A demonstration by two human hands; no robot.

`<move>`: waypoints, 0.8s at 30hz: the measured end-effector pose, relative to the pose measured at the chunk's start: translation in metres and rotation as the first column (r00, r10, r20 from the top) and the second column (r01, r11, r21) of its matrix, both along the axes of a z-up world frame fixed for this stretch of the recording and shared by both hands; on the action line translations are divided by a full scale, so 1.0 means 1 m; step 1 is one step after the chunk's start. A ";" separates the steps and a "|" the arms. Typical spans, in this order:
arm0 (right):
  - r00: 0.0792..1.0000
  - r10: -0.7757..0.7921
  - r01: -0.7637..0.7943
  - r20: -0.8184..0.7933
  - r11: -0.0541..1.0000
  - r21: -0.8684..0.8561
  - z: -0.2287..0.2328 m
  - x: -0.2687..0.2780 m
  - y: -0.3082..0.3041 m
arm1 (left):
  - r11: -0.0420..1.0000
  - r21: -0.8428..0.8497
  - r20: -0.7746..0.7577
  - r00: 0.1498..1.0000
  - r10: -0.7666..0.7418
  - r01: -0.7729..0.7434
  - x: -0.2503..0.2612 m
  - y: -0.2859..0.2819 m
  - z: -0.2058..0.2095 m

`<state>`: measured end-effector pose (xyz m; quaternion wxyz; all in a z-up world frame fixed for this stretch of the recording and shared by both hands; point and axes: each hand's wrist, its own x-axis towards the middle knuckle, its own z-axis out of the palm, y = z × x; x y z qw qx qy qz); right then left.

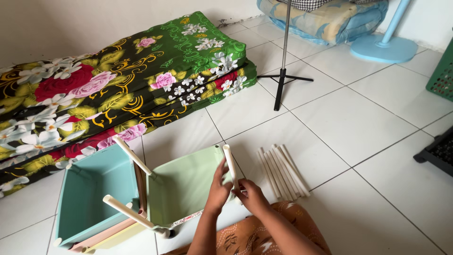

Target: The person assembles a three-tier storage cart by inserting white plastic poles into the corners of pastel-colored bins. They stack a light green bin, a pink bin, and a yellow bin onto the poles, then add wheels to the base and secure the structure.

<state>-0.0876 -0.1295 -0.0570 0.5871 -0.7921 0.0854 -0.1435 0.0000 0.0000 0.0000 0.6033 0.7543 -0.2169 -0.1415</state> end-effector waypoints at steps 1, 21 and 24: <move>0.999 0.016 -0.017 -0.031 0.999 -0.036 0.008 -0.003 -0.001 | 0.991 -0.131 0.051 0.999 -0.010 0.017 -0.011 -0.006 0.023; 0.999 0.046 -0.047 -0.012 0.989 -0.139 0.020 -0.011 -0.003 | 0.873 -0.436 -0.012 0.971 0.237 -0.219 -0.058 -0.050 0.130; 0.999 0.043 -0.041 0.013 0.986 -0.163 0.023 -0.011 -0.003 | 0.870 -0.438 -0.022 0.970 0.241 -0.226 -0.058 -0.051 0.128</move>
